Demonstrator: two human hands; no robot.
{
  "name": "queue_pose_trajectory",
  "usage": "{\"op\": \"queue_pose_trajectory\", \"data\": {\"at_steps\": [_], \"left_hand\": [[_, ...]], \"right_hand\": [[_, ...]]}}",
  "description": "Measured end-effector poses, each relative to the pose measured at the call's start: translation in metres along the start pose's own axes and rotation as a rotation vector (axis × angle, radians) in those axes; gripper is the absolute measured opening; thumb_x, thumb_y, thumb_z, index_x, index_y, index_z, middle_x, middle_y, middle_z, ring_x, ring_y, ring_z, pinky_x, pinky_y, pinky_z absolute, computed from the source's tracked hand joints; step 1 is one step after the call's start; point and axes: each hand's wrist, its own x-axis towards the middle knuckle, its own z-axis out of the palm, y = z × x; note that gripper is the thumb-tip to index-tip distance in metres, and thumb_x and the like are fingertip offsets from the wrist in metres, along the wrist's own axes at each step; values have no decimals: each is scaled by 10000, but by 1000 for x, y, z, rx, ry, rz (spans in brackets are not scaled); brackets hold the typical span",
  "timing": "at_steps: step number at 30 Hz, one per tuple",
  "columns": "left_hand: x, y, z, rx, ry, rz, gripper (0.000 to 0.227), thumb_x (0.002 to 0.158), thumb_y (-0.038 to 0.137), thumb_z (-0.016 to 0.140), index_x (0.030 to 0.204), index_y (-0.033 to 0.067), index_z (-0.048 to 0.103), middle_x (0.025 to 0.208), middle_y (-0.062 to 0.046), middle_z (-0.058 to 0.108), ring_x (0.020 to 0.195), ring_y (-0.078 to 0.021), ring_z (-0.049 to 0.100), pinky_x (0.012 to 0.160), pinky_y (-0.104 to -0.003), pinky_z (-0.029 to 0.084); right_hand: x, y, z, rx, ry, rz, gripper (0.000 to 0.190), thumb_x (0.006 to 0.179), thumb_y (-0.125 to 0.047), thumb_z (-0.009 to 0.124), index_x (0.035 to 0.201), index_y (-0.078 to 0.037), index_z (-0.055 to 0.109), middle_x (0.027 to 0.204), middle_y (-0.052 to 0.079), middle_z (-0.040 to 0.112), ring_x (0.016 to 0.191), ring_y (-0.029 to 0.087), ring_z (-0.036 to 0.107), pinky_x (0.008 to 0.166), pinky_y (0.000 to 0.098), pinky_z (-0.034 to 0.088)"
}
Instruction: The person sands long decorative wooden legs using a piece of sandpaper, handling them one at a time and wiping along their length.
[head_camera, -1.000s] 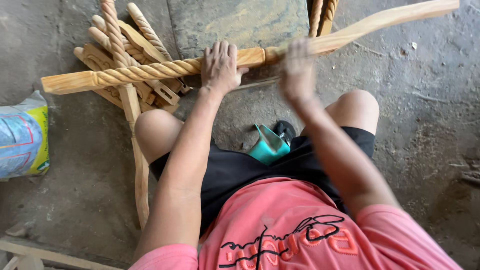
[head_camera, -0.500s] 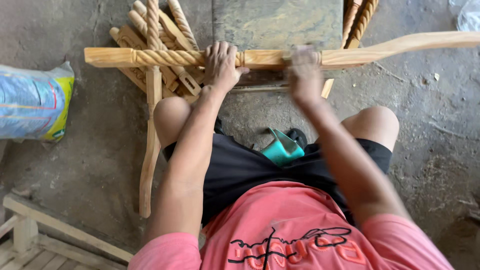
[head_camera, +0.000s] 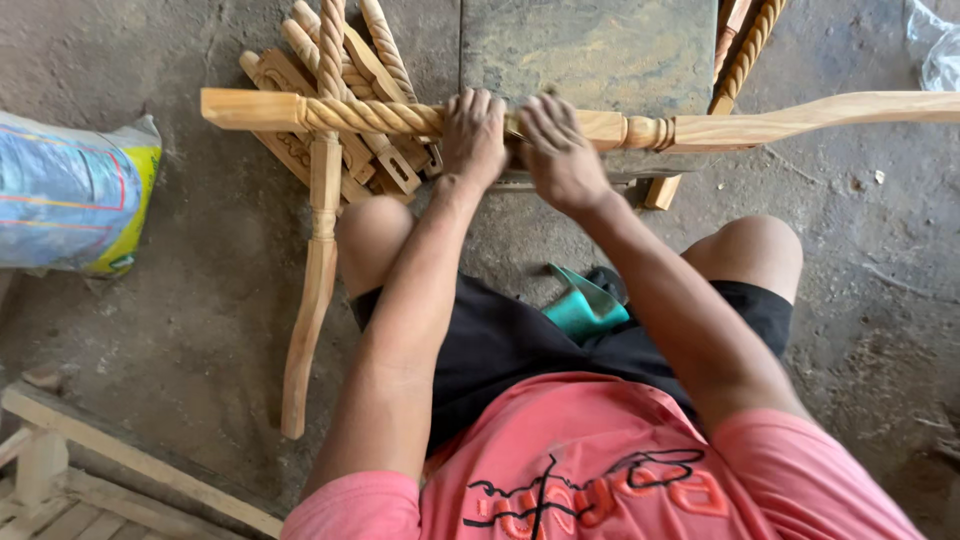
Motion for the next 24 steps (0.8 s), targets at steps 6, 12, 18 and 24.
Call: {"op": "queue_pose_trajectory", "data": {"at_steps": [6,12,18,24], "left_hand": [[-5,16,-55,-112,21,49,682,662,537,874,1065,34,651,1034,-124,640,1038,-297,576,957,-458,407],[-10,69,-109,-214,359,175,863,789,724,752,1200,-28,648,1048,-143,661,957,-251,617,849,-420,488],[-50,151,-109,-1024,-254,-574,660,1030,513,723,836,-100,571,719,-150,523,576,-225,420,528,-337,369],[-65,153,-128,-1541,-93,-460,158,980,92,550,980,41,700,862,-26,674,764,-90,598,723,-267,508]], "right_hand": [[-63,93,-59,36,-29,28,463,1075,-124,366,1506,0,481,1575,207,459,1498,317,340,1256,449,226],[-109,61,-98,169,401,154,333,1102,-114,495,1396,-38,631,1373,134,680,1300,259,637,1235,485,293],[-137,-20,-87,171,551,16,315,1037,-194,598,1304,-52,684,1358,123,662,1337,317,592,1276,562,164],[-149,4,-88,187,653,113,682,697,-231,779,1372,-240,685,1554,275,398,1384,488,438,1183,530,275]]}}
